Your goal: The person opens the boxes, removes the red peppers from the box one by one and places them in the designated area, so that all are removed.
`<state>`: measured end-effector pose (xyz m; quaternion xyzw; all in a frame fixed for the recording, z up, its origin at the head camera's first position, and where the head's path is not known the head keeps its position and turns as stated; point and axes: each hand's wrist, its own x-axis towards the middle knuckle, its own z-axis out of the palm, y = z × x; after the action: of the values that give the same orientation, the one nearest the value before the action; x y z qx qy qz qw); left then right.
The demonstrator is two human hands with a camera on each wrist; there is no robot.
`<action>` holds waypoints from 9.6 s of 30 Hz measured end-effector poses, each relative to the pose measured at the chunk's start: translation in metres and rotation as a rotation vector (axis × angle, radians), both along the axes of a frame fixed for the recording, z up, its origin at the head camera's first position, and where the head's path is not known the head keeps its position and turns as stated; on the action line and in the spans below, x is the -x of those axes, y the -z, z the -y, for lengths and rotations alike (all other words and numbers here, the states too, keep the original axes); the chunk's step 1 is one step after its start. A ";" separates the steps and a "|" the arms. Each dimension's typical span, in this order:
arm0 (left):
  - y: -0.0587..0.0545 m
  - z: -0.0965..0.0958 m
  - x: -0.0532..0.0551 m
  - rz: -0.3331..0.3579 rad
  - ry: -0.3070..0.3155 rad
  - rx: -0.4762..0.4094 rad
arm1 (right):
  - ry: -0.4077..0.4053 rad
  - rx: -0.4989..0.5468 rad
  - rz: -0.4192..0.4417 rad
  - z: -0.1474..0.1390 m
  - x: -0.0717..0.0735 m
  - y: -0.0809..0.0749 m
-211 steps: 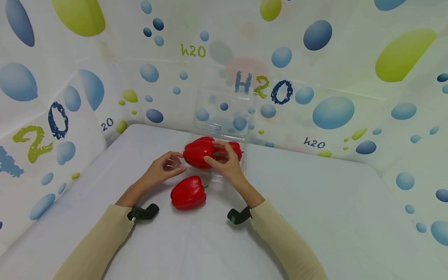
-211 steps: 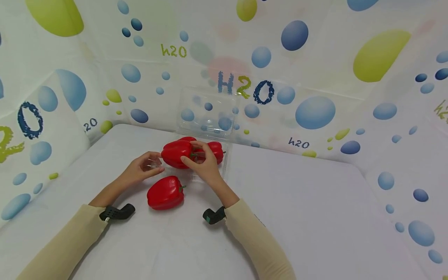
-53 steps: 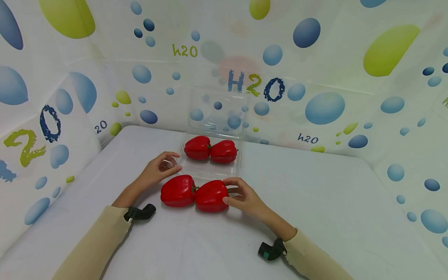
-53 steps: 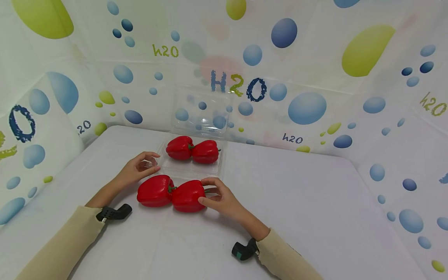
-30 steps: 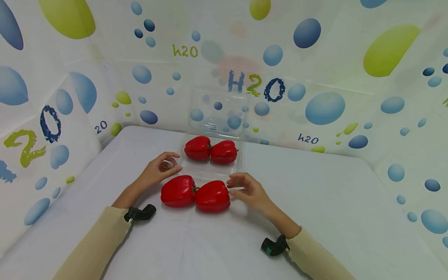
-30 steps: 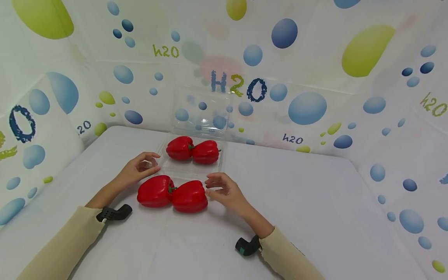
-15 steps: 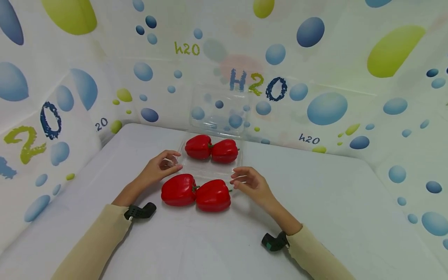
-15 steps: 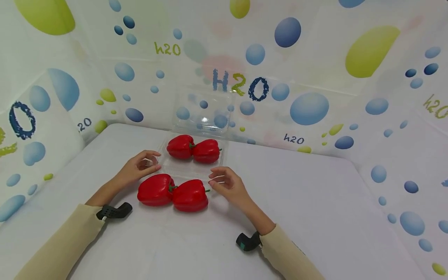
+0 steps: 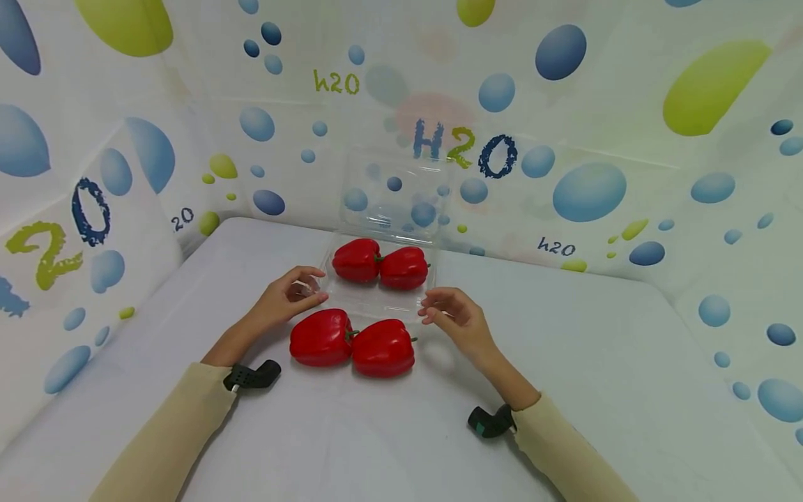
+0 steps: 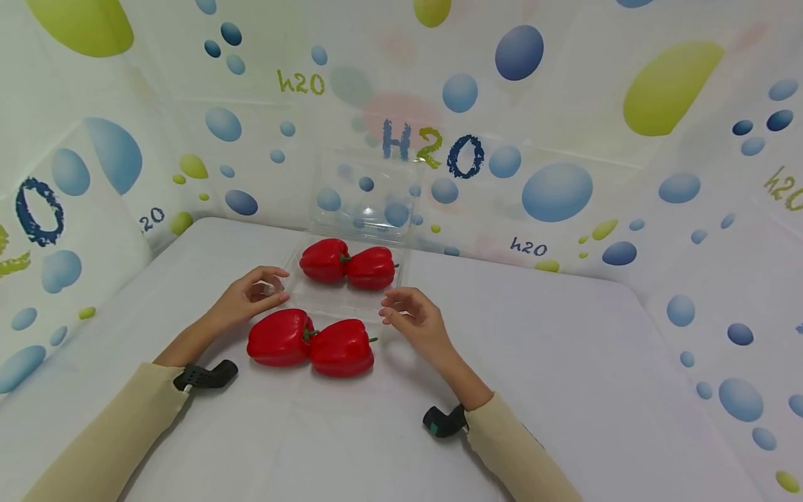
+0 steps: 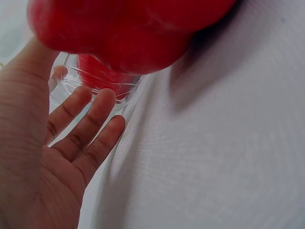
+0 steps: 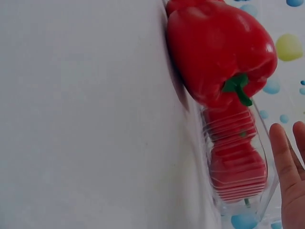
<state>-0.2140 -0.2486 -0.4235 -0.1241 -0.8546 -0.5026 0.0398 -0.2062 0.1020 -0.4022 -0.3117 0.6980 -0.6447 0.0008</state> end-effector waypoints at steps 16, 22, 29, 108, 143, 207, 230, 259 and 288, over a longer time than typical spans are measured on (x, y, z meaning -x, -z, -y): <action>0.001 0.002 0.000 -0.009 0.007 -0.015 | 0.033 0.037 -0.028 0.001 0.017 -0.003; 0.002 0.002 0.001 -0.016 0.010 -0.011 | 0.041 0.036 -0.048 0.001 0.025 -0.002; 0.003 0.004 0.001 -0.031 0.017 -0.016 | 0.064 -0.024 -0.052 0.005 0.036 -0.004; -0.022 -0.010 -0.016 -0.008 0.012 0.002 | 0.208 -0.541 -0.008 0.033 0.089 -0.021; -0.001 -0.001 -0.002 -0.012 -0.013 0.015 | 0.173 -0.494 -0.054 0.029 0.082 -0.015; 0.004 0.001 -0.001 -0.079 0.004 -0.008 | 0.074 -0.330 -0.041 0.026 0.041 -0.046; -0.011 -0.006 -0.010 -0.028 0.005 -0.009 | 0.082 -0.250 -0.019 0.030 0.036 -0.048; -0.008 -0.002 -0.007 -0.061 0.019 -0.018 | 0.174 -0.104 0.019 0.030 0.050 -0.013; -0.032 -0.011 -0.023 -0.002 0.017 -0.025 | 0.147 -0.036 0.078 0.038 0.038 -0.018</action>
<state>-0.1910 -0.2371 -0.3915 -0.1317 -0.8473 -0.5132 0.0379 -0.2437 0.0641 -0.3838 -0.2340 0.7300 -0.6420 -0.0137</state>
